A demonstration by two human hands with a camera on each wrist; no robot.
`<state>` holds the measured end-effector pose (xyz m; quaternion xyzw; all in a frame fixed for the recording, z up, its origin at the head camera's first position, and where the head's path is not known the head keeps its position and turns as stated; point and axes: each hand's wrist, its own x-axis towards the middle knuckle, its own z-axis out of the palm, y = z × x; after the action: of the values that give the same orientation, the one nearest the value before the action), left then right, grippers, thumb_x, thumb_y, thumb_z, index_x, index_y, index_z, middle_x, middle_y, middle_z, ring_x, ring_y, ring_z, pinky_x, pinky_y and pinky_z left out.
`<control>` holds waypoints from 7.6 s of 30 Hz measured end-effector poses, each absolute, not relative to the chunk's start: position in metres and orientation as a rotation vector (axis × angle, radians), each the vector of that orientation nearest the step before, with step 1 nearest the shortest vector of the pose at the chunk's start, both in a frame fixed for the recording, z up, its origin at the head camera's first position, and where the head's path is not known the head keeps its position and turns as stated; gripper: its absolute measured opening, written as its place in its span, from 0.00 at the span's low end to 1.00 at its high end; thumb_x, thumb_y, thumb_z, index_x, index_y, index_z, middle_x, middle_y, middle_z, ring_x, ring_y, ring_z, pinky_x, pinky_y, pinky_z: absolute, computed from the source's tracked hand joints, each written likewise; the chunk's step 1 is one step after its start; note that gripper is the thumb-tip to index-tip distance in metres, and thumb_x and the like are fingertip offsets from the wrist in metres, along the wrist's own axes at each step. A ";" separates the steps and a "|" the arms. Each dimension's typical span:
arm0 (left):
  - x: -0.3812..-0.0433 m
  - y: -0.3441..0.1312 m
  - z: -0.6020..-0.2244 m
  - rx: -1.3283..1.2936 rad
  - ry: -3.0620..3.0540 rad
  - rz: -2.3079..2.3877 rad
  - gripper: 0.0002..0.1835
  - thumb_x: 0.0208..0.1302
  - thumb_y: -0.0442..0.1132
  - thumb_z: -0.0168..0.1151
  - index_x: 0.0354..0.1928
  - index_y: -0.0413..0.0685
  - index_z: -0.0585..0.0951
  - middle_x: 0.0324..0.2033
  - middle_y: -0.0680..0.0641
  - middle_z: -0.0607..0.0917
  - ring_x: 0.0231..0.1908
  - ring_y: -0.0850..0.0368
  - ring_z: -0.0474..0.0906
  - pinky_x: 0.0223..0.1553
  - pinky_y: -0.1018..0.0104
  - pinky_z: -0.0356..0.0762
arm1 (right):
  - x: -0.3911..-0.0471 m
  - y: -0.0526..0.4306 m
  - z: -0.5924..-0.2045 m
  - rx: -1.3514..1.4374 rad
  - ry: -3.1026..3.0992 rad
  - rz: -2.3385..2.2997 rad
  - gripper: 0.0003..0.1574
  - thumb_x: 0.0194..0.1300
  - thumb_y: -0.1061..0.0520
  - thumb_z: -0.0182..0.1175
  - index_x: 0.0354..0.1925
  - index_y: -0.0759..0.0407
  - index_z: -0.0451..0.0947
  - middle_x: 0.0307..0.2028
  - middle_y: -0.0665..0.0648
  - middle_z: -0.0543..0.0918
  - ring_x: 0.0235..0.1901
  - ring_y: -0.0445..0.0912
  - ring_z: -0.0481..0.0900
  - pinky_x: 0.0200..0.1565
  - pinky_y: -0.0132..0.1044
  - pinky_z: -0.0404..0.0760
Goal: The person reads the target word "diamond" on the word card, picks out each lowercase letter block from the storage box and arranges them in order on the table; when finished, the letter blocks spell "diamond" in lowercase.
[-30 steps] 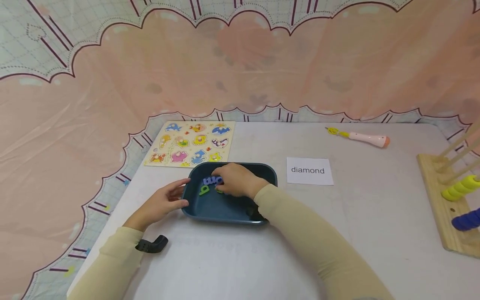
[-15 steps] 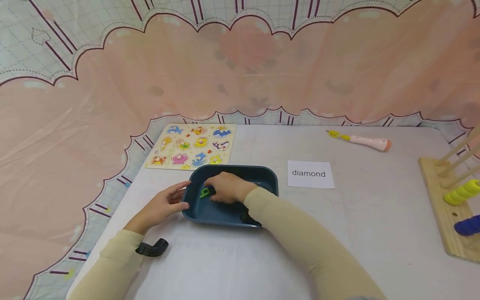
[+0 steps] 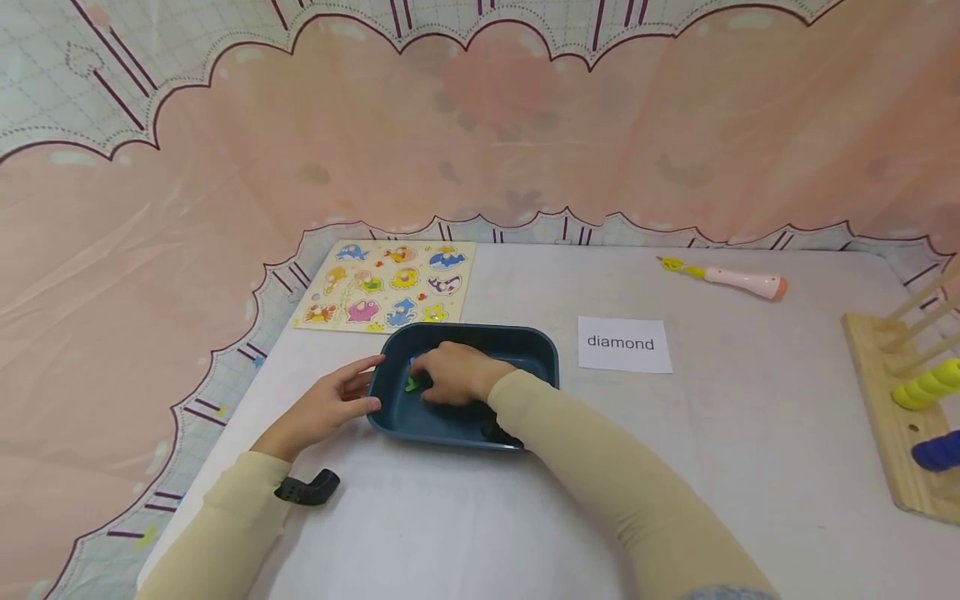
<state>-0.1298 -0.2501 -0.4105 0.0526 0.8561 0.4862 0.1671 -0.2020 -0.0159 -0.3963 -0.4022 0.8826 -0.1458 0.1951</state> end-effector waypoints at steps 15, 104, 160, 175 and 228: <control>-0.130 -0.251 -0.411 0.139 2.425 1.399 0.40 0.66 0.47 0.69 0.76 0.50 0.62 0.68 0.34 0.70 0.66 0.37 0.69 0.62 0.43 0.70 | -0.204 -0.018 -0.398 -1.156 2.472 -0.440 0.23 0.70 0.53 0.64 0.61 0.52 0.80 0.55 0.52 0.83 0.53 0.48 0.76 0.62 0.45 0.73; -0.131 -0.249 -0.412 0.120 2.446 1.350 0.39 0.66 0.46 0.68 0.76 0.54 0.63 0.69 0.35 0.69 0.68 0.38 0.66 0.63 0.43 0.68 | -0.207 0.083 -0.350 -1.009 2.603 -0.925 0.23 0.69 0.58 0.63 0.60 0.61 0.79 0.50 0.56 0.83 0.47 0.49 0.81 0.51 0.43 0.82; -0.130 -0.248 -0.415 0.124 2.446 1.366 0.39 0.66 0.43 0.68 0.76 0.53 0.63 0.68 0.35 0.71 0.65 0.36 0.70 0.61 0.44 0.71 | -0.179 0.201 -0.385 -0.654 2.757 -1.100 0.19 0.66 0.61 0.66 0.54 0.67 0.80 0.49 0.61 0.84 0.45 0.53 0.84 0.49 0.51 0.83; -0.128 -0.247 -0.415 0.132 2.441 1.373 0.39 0.67 0.42 0.67 0.77 0.52 0.62 0.68 0.34 0.70 0.64 0.36 0.70 0.61 0.44 0.71 | -0.177 0.207 -0.410 -0.625 2.729 -1.113 0.16 0.67 0.62 0.64 0.51 0.68 0.81 0.47 0.62 0.85 0.44 0.53 0.84 0.49 0.51 0.82; -0.128 -0.249 -0.417 0.157 2.443 1.377 0.38 0.68 0.43 0.66 0.77 0.53 0.62 0.68 0.35 0.70 0.65 0.37 0.70 0.61 0.44 0.71 | -0.177 0.210 -0.418 -0.535 2.744 -1.016 0.17 0.65 0.66 0.62 0.53 0.68 0.79 0.47 0.63 0.83 0.47 0.57 0.82 0.52 0.55 0.80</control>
<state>-0.1284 -0.2488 -0.4169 0.0550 0.8578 0.4834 0.1657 -0.1767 0.2105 -0.4180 -0.1792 0.9192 -0.3405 0.0834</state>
